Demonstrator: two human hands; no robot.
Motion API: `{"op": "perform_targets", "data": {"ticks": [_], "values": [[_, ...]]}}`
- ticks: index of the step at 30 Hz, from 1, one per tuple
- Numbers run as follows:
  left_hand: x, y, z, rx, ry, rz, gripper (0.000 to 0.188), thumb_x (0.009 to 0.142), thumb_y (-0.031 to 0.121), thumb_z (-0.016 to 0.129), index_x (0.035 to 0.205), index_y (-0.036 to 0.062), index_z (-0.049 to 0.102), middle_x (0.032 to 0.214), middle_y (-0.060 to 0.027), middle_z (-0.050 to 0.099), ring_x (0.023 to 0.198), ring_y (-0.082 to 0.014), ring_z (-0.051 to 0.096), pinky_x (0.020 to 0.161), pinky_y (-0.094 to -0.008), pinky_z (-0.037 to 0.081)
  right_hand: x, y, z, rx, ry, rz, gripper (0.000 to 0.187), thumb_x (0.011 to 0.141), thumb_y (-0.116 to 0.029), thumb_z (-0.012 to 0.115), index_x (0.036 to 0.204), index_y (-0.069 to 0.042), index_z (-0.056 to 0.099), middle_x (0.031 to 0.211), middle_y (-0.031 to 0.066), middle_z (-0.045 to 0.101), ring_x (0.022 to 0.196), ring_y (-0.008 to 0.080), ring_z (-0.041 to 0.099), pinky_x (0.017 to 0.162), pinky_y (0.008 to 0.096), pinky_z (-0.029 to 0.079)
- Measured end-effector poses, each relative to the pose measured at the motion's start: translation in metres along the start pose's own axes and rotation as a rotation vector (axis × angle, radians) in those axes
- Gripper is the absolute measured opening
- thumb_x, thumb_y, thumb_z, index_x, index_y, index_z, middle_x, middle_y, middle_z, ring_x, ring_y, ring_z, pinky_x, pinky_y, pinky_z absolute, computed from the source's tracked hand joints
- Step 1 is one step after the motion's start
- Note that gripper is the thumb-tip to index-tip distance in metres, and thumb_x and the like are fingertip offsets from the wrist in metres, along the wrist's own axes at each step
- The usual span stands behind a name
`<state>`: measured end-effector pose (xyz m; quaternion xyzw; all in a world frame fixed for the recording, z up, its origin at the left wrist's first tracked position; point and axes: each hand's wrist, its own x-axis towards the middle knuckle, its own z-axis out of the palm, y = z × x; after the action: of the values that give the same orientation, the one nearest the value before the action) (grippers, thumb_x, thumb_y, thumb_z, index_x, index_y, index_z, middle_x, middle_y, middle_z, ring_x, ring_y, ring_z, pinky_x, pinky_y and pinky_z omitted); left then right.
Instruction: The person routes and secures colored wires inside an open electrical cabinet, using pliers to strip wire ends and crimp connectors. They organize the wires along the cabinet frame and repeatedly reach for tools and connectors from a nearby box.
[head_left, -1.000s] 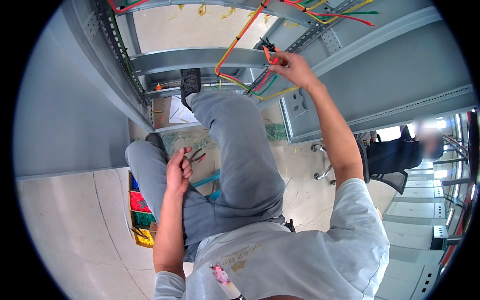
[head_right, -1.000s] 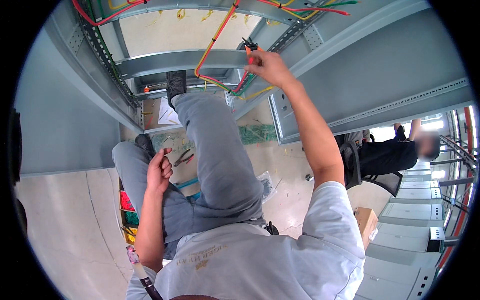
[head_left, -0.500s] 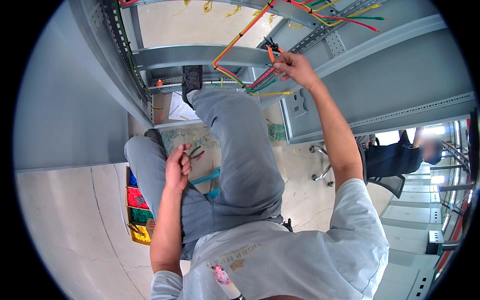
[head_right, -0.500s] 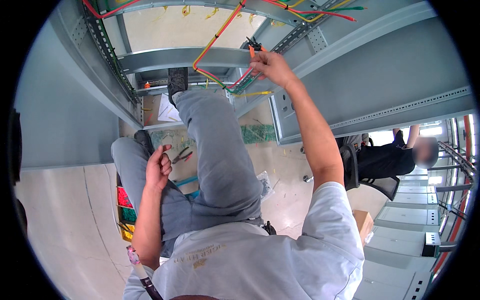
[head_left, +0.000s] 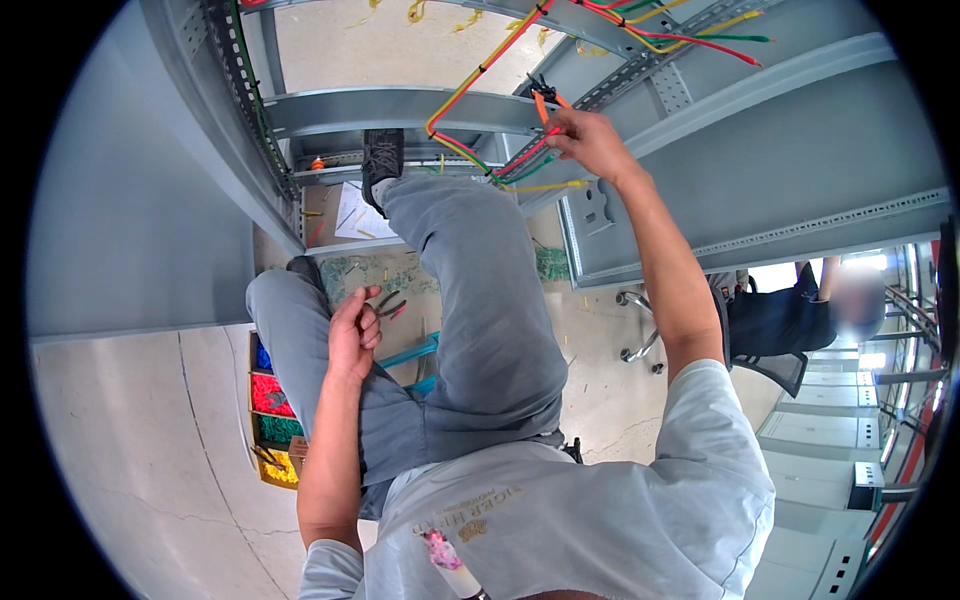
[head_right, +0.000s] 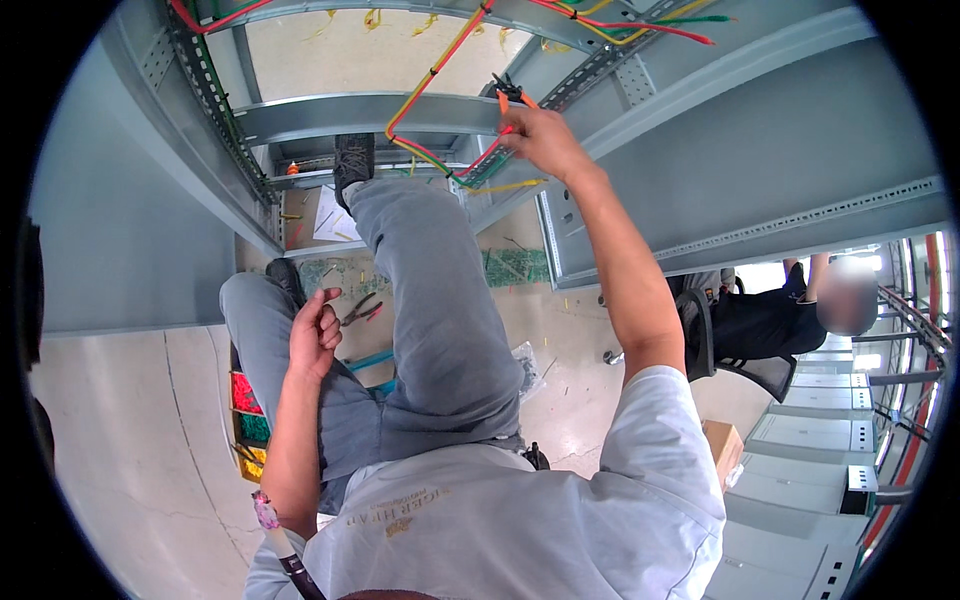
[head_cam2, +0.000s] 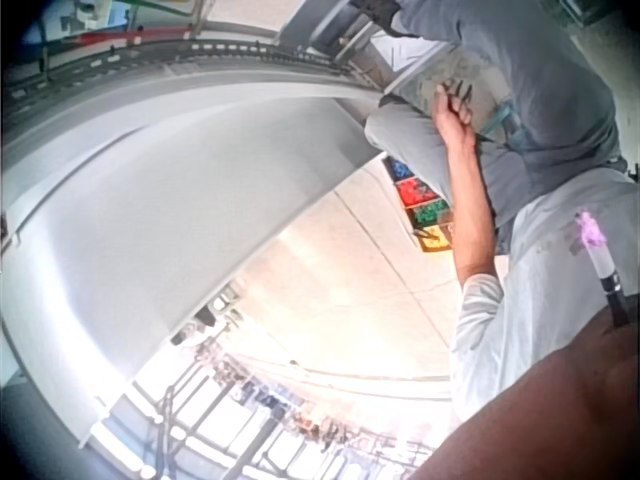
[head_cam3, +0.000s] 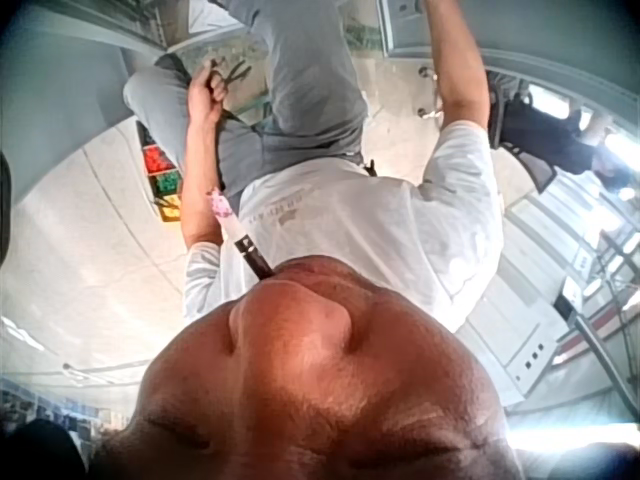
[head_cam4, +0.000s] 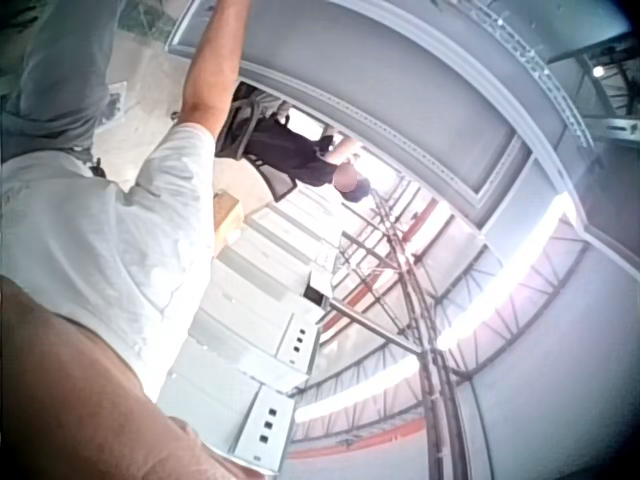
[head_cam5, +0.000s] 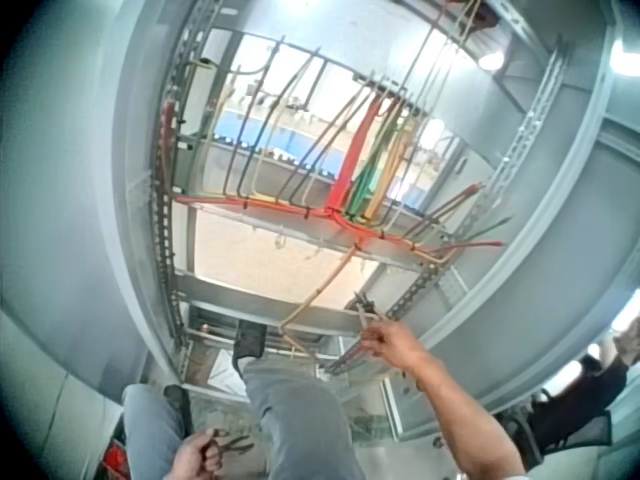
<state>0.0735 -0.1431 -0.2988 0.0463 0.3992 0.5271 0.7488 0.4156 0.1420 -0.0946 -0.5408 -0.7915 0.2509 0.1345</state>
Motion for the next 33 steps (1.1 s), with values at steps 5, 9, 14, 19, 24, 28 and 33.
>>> {"op": "perform_targets", "data": {"ticks": [5,9,14,19,24,28,33], "values": [[-0.001,0.001,0.002,-0.006,-0.004,0.006,0.036,0.109,0.036,0.054,0.125,0.0045,0.061,0.067,0.0071,0.035,0.05,-0.0041,0.026,0.046,-0.0217,0.021,0.004,-0.008,-0.004,-0.275,-0.096,-0.063,0.018,0.089,-0.013,0.077,0.095,0.002,0.069,0.08,0.0158,0.07,0.07,0.0275,0.07,0.065,0.0402,0.054],[-0.002,0.0,0.0,-0.015,0.004,0.016,0.035,0.108,0.035,0.054,0.123,0.0037,0.062,0.065,0.007,0.036,0.05,-0.0041,0.027,0.045,-0.0216,0.022,0.005,-0.011,-0.003,-0.353,-0.094,-0.047,0.02,0.09,-0.016,0.077,0.091,0.002,0.068,0.073,0.0165,0.068,0.067,0.0304,0.07,0.064,0.0413,0.053],[-0.003,0.0,0.002,-0.045,0.016,0.033,0.033,0.108,0.033,0.055,0.118,0.0024,0.064,0.063,0.0067,0.038,0.048,-0.004,0.028,0.043,-0.0214,0.022,0.0,-0.027,-0.002,-0.337,-0.092,0.083,0.022,0.095,-0.02,0.073,0.092,0.002,0.069,0.07,0.0134,0.068,0.064,0.024,0.071,0.066,0.0356,0.056],[-0.001,0.001,0.001,-0.014,-0.002,0.012,0.036,0.108,0.036,0.055,0.124,0.0044,0.062,0.065,0.0074,0.035,0.05,-0.0042,0.027,0.045,-0.0223,0.022,-0.006,-0.013,-0.008,0.181,-0.08,0.074,0.022,0.099,-0.021,0.069,0.101,0.001,0.073,0.088,0.0082,0.074,0.085,0.0164,0.073,0.077,0.0317,0.061],[0.003,0.021,0.033,0.246,0.067,0.202,0.032,0.107,0.032,0.058,0.121,0.004,0.067,0.066,0.0085,0.039,0.052,-0.0027,0.031,0.047,-0.0224,0.023,-0.006,-0.017,-0.017,0.368,-0.233,0.02,0.028,0.098,-0.02,0.07,0.115,0.001,0.074,0.101,0.0086,0.075,0.096,0.0155,0.071,0.08,0.0307,0.061],[0.054,0.066,0.126,0.7,-0.009,0.864,0.038,0.103,0.032,0.063,0.124,0.0011,0.069,0.079,0.0,0.065,0.066,-0.0123,0.057,0.063,-0.0244,0.045,-0.008,-0.034,-0.013,0.339,-0.219,0.014,0.032,0.096,-0.021,0.074,0.119,0.002,0.075,0.097,0.0083,0.076,0.088,0.0139,0.071,0.077,0.0286,0.06],[0.123,0.081,0.24,1.377,-0.196,0.743,0.042,0.093,0.032,0.067,0.128,0.0079,0.07,0.116,-0.021,0.072,0.111,-0.0359,0.068,0.097,-0.0458,0.052,-0.005,-0.029,-0.009,0.384,-0.153,-0.027,0.03,0.094,-0.02,0.076,0.114,0.002,0.077,0.09,0.0075,0.075,0.078,0.012,0.07,0.07,0.0272,0.059]]}}
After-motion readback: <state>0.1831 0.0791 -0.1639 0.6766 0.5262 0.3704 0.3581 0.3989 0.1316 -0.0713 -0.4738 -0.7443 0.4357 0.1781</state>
